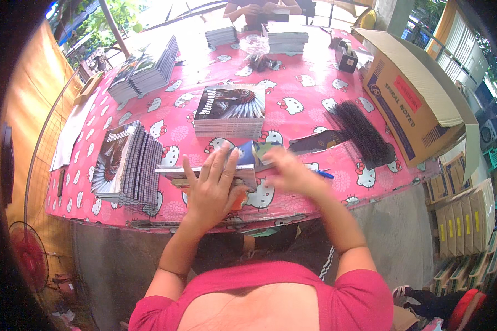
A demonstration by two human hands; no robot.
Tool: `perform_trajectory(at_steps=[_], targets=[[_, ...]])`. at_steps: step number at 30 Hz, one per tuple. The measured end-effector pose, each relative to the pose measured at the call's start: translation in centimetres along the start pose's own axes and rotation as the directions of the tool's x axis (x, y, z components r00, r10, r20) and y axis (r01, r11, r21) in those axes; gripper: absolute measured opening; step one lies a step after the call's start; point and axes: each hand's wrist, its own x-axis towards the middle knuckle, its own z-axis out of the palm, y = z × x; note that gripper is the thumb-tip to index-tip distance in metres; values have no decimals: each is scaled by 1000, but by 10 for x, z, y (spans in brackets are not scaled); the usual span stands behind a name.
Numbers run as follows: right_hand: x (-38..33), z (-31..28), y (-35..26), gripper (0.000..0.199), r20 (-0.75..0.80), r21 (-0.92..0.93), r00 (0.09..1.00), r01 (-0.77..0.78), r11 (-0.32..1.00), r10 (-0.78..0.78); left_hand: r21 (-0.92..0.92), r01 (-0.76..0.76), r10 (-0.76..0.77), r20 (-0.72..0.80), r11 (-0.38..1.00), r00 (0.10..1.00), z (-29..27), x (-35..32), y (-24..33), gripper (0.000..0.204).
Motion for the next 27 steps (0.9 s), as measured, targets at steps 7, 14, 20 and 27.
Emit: perform_trajectory(at_steps=[7, 14, 20, 27], targets=[[8, -57, 172, 27, -506, -532, 704, -709, 462, 498, -378, 14, -75, -148, 926, 986, 10, 10, -4, 33], [-13, -56, 169, 21, -462, -379, 768, -624, 683, 445, -393, 9, -94, -199, 919, 975, 9, 18, -1, 19], [-7, -35, -55, 33, -284, 125, 959, 54, 991, -16, -438, 52, -155, -202, 898, 967, 6, 11, -3, 16], [-2, -31, -73, 25, -377, 54, 926, -15, 998, 34, -462, 48, -161, -208, 886, 965, 5, 14, -1, 17]])
